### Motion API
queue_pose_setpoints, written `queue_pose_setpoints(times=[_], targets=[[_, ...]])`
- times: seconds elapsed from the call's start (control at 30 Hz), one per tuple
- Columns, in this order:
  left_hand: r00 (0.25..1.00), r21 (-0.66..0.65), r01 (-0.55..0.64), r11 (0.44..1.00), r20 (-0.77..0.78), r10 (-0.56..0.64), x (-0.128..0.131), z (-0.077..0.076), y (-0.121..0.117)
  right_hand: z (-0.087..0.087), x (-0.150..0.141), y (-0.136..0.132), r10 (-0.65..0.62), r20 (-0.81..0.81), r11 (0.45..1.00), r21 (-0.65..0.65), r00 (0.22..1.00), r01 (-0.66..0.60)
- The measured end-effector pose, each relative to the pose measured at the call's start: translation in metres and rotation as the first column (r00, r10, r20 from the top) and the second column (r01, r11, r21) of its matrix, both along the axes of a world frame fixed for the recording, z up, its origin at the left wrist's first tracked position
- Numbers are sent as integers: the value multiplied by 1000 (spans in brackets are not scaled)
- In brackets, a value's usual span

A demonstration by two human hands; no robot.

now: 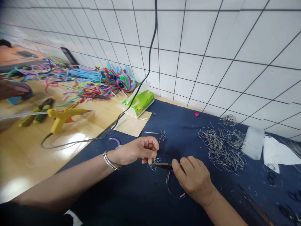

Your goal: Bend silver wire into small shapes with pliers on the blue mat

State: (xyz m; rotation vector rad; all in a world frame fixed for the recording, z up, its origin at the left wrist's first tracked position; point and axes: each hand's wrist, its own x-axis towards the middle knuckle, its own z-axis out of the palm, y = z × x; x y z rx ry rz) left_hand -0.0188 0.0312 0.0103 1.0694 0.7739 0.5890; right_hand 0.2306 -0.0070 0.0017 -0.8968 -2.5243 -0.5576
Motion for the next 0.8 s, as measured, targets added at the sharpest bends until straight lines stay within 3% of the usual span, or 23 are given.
queue_pose_setpoints(times=[0.27,0.37,0.57,0.8], targets=[[991,169,-33,985,-124,55,3,5,-2,1,-3,0,-14,32,994,-108,999,17],[972,315,-34,948,-209,105,4,11,-7,-1,-5,1,-26,27,983,-181,999,30],[868,648,128,751,-439,231,5,19,-15,-3,-9,1,-65,-10,939,-339,998,58],[829,754,370,543,-531,173,3,24,-16,-1,-12,-2,-88,-58,865,-499,994,48]])
